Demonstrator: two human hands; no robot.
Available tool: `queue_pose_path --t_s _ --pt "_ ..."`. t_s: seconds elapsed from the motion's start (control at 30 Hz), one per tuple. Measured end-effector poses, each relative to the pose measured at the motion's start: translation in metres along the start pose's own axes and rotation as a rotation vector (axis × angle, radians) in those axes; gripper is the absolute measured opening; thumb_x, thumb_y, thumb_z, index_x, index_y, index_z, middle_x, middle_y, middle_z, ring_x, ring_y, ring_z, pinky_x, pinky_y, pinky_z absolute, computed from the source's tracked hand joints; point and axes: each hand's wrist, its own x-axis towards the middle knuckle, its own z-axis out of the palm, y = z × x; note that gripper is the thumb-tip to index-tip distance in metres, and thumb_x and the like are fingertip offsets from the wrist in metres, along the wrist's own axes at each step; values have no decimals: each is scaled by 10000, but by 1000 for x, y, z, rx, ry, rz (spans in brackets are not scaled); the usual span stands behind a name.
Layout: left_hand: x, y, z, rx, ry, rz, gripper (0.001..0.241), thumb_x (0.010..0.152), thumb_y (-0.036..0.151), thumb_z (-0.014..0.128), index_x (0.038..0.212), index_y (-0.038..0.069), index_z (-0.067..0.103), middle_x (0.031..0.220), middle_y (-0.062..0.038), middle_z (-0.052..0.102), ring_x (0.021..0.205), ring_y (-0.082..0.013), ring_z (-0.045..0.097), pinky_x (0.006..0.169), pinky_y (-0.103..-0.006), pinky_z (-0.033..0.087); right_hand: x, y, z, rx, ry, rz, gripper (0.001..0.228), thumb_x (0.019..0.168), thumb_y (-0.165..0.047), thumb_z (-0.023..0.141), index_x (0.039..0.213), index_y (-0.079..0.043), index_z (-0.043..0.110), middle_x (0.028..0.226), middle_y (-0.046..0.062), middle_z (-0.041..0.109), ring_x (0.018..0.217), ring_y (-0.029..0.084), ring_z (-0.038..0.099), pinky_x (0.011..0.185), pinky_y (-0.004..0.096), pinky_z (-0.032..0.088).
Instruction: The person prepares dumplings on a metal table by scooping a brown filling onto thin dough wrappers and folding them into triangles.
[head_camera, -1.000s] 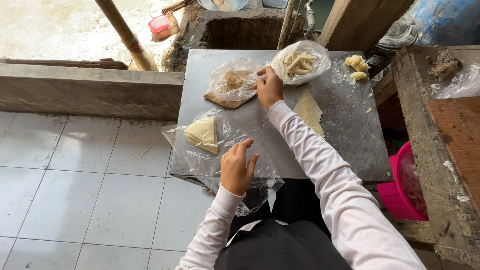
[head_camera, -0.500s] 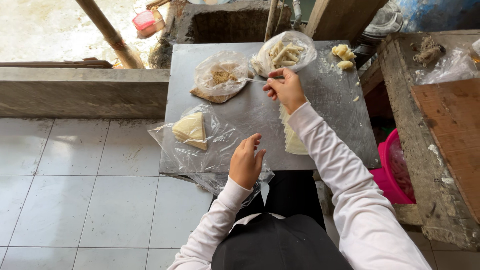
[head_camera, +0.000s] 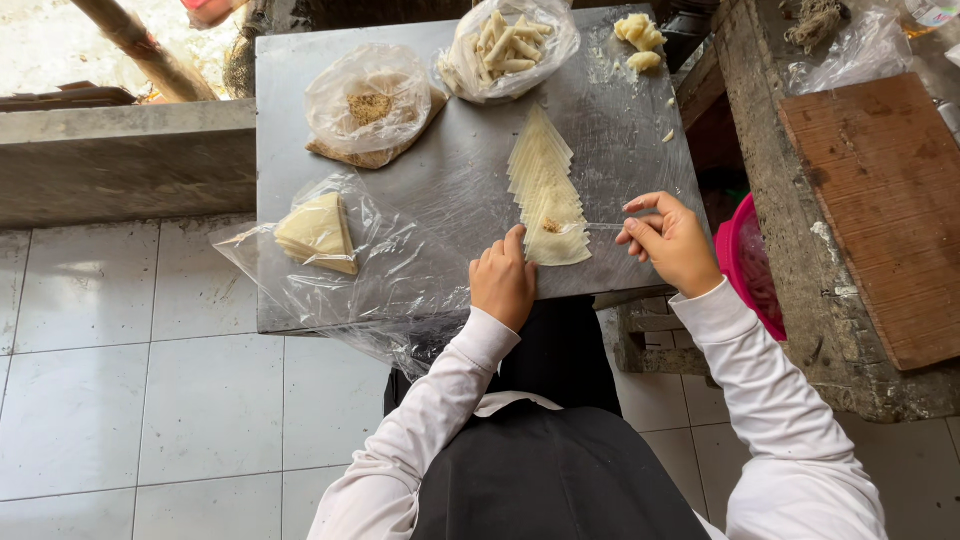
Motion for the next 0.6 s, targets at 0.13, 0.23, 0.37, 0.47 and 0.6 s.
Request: queue_pose_path --t_s 0.13,0.23,0.37,0.47,0.6 --pt "-2 2 6 1 -15 -34 548 866 150 696 1385 90 529 969 -82 684 927 -279 665 787 -435 416 -17 5 10 -138 23 -75 171 1039 -96 620 1199 -38 605 878 76 735 697 70 616 622 219 493" --pt "0 3 8 38 8 -40 574 845 164 704 1385 87 524 980 -83 681 927 -274 657 791 -427 414 -26 -4 17 -297 55 -283 167 1041 -84 624 1200 -33 622 889 79 739 753 101 672 655 241 528" --pt "1 4 9 36 15 -56 568 849 182 709 1378 91 524 979 -72 688 936 -267 661 800 -438 410 -37 -12 17 -595 112 -619 156 1052 -61 650 1206 -41 634 920 115 730 810 204 723 687 299 557" --pt "2 4 11 34 10 -64 568 853 189 710 1380 91 523 978 -71 692 933 -266 662 797 -442 406 -42 -11 13 -782 135 -720 205 983 -53 719 1182 -52 672 844 136 716 714 265 691 624 350 536" --pt "2 3 13 27 5 -76 566 857 187 707 1386 98 524 957 -61 693 927 -259 666 797 -442 402 -51 -13 4 -832 154 -794 237 975 -24 712 1205 -48 658 908 156 721 790 288 710 663 349 558"
